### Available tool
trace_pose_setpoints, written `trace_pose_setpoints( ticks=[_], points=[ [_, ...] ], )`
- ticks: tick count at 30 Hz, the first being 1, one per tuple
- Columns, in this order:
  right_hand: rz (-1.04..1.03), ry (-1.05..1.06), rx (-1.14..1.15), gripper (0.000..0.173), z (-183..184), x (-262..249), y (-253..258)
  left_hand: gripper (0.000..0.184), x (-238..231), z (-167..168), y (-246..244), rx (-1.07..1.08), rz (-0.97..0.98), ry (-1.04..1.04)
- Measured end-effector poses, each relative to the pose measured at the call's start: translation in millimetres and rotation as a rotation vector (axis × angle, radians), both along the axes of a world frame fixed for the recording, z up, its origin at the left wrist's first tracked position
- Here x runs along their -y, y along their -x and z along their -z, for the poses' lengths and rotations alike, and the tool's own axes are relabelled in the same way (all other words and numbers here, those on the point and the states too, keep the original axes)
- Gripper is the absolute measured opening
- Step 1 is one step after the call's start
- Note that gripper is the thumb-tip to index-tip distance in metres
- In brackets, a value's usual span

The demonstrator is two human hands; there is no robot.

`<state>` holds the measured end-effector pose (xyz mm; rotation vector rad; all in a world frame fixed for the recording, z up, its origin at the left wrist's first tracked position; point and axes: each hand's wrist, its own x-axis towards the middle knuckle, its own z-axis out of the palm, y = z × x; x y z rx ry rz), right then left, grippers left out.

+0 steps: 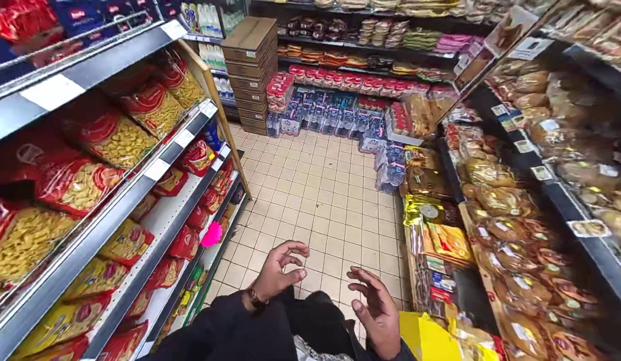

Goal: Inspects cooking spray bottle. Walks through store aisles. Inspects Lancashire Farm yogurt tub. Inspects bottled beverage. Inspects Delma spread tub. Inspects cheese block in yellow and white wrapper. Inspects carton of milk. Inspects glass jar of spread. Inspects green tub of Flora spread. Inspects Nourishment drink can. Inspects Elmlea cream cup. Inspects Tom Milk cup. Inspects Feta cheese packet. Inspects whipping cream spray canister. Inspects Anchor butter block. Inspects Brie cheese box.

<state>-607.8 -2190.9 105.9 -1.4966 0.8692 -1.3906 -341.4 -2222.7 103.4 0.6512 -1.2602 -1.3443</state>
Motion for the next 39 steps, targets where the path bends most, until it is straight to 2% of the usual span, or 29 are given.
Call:
trace_pose_setpoints(
  ticks=[3,10,16,21,28,34,39],
  points=[
    [-0.046,-0.008,-0.003,0.051,2.8,91.8,-0.3,0.053,80.0,-3.3,-2.8,0.016,-0.021,-0.013],
    [-0.187,-0.045,0.012,0.050,40.7,335.2,-9.3,0.055,273.9,28.7,-20.8,0.053,-0.234,-0.086],
    [-0.385,0.003,-0.042,0.050,12.0,574.3,-40.6,0.053,443.0,-0.4,-43.5,0.068,-0.429,-0.014],
    [-0.602,0.015,-0.058,0.047,-6.2,718.3,-99.3,0.051,544.1,-4.7,-76.5,0.058,-0.608,-0.035],
    [-0.799,-0.025,-0.072,0.046,26.7,907.9,-208.9,0.053,715.5,26.4,-161.9,0.053,-0.780,-0.049],
    [-0.912,0.009,-0.057,0.048,-5.2,1068.2,-311.9,0.055,858.6,-6.2,-248.4,0.102,-0.849,-0.011],
    [-1.062,-0.030,-0.038,0.049,-3.3,1167.3,-393.6,0.054,927.7,-16.2,-305.4,0.113,-0.961,-0.038]
  ],
)
